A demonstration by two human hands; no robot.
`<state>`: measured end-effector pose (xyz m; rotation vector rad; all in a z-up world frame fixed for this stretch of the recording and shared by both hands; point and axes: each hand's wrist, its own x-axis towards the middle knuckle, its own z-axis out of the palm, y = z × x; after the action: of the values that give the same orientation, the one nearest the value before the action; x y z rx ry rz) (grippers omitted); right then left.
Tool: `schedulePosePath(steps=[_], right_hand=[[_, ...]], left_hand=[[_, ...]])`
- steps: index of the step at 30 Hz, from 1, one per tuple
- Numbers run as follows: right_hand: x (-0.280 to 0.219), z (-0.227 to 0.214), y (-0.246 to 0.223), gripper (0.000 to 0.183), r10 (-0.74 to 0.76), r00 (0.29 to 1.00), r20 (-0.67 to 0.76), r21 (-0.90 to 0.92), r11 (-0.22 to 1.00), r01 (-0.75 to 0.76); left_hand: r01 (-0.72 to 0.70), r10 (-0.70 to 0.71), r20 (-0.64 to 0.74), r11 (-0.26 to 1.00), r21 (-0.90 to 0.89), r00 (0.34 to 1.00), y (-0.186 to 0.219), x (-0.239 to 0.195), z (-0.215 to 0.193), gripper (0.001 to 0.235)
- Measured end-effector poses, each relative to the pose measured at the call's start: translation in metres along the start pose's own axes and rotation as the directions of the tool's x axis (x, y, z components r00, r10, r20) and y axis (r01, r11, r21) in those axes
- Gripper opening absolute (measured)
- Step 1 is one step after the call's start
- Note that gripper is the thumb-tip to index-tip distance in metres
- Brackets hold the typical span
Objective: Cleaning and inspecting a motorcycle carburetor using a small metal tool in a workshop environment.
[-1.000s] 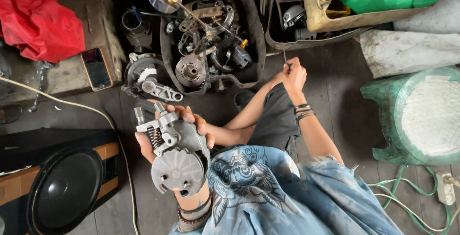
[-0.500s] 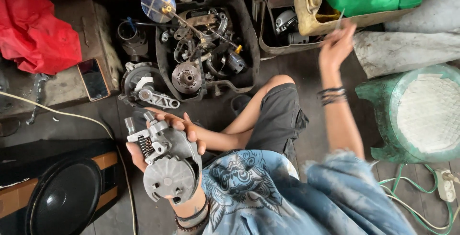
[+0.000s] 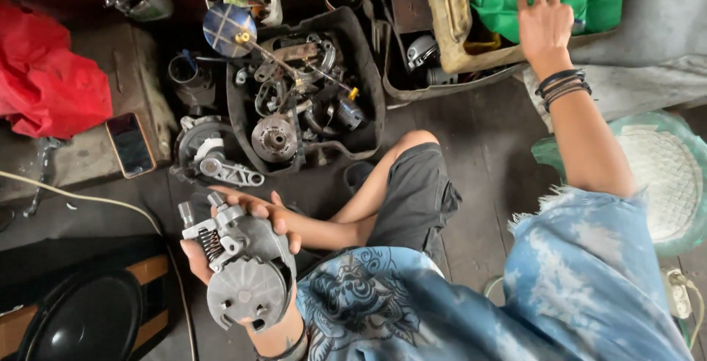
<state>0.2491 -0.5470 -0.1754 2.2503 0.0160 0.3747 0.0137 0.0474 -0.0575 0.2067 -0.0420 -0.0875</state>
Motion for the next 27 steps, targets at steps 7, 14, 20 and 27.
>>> schedulePosePath(steps=[7,14,20,27], right_hand=[[0.015,0.026,-0.003,0.011,-0.055,0.993,0.104,0.019,0.998,0.053],[0.012,0.016,-0.001,0.035,0.080,0.966,0.246,0.093,0.990,-0.105],[0.001,0.046,0.012,0.017,0.126,0.980,0.154,0.437,0.881,-0.182],[-0.006,-0.001,0.018,0.017,-0.010,1.000,-0.015,0.628,0.778,0.017]], left_hand=[[0.024,-0.028,-0.054,0.997,-0.068,0.998,-0.005,0.002,0.005,0.066],[0.039,-0.041,-0.077,0.999,-0.034,0.996,-0.006,0.004,0.002,0.062],[0.059,-0.064,-0.080,0.996,-0.061,0.995,-0.010,0.007,-0.002,0.064],[0.097,-0.101,-0.050,0.993,-0.071,0.994,-0.012,0.009,-0.005,0.062]])
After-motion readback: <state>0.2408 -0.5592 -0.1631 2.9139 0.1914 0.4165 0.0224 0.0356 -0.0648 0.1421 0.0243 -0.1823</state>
